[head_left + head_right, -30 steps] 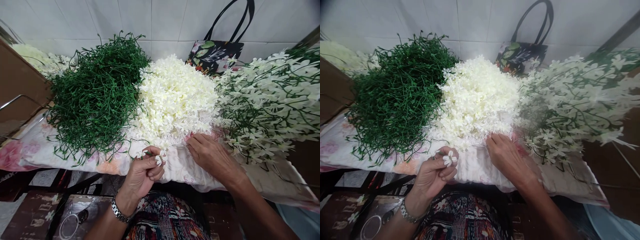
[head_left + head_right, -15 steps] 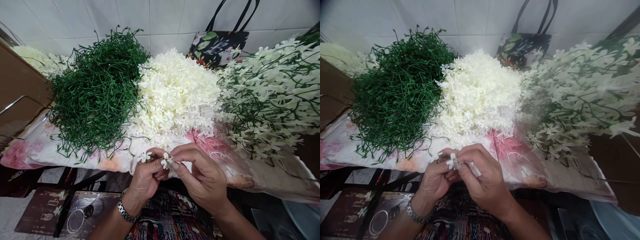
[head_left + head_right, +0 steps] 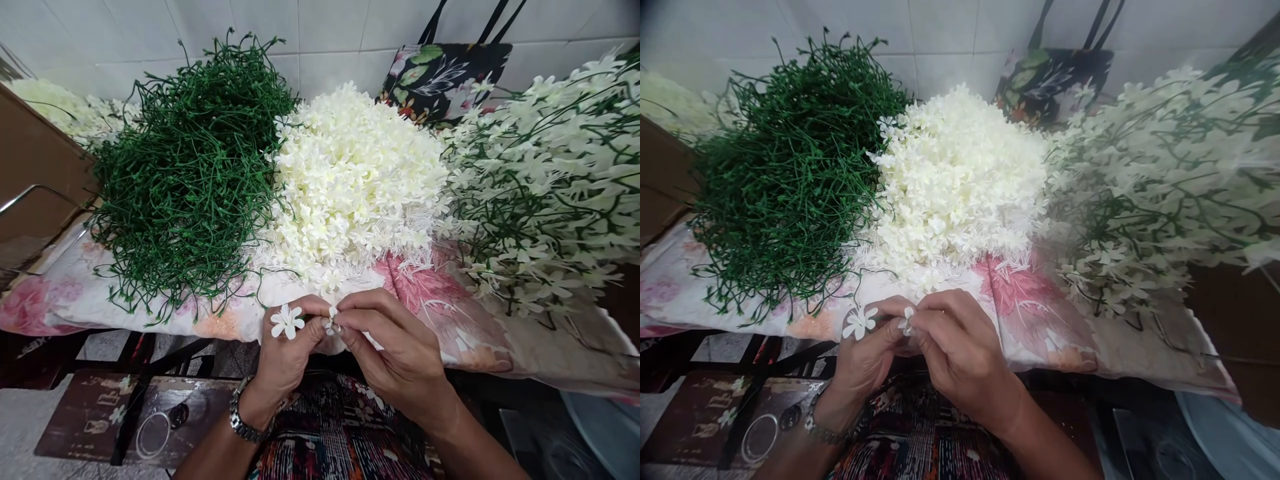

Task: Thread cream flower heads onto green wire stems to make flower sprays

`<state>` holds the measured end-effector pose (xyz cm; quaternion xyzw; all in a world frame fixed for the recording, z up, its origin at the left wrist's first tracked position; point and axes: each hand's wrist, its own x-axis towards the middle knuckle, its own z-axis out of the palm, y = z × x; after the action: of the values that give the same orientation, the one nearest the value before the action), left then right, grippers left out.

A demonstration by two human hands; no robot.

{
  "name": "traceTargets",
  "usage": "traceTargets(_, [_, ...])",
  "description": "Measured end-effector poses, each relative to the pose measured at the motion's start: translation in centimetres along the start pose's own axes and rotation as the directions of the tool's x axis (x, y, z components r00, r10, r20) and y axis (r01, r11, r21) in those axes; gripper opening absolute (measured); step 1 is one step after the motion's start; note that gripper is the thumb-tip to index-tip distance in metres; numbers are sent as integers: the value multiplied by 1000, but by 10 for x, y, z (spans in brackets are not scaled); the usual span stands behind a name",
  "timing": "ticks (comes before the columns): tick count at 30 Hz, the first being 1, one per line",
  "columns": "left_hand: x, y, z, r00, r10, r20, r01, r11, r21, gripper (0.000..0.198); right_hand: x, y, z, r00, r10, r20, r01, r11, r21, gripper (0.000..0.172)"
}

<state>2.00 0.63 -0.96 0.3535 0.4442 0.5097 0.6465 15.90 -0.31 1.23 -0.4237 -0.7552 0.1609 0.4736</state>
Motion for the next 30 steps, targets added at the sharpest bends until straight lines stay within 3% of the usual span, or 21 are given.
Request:
traceTargets(3, [1, -1, -2, 999, 27, 25, -28, 999, 40, 9, -1, 3, 0, 1000, 7, 19, -7, 1000, -9, 14])
traceTargets(6, [1, -1, 1, 1000, 4, -11, -5, 999, -41, 11, -2, 4, -2, 996, 71, 55, -73, 997, 38, 13])
traceTargets(9, [-1, -1, 4, 998, -20, -53, 16, 998, -68, 10, 0, 5, -4, 983, 156, 96, -162, 985, 53, 24])
traceTargets(13, [-4, -1, 8, 997, 26, -67, -26, 1000, -4, 8, 0, 6, -5, 985, 121, 119, -128, 990, 52, 21])
traceTargets(23, [-6, -3, 9, 997, 76, -29, -70, 981, 181, 6, -9, 10, -3, 995, 97, -10, -97, 995, -20, 9])
traceTargets(26, [-7, 0, 8, 999, 15, 45, -20, 994, 105, 13, -10, 12, -4, 988, 142, -60, -146, 987, -70, 10])
traceTargets(30, [-8, 4, 5, 995, -22, 100, 23, 1000, -13, 9, -10, 16, -7, 970, 231, -73, -235, 971, -52, 9])
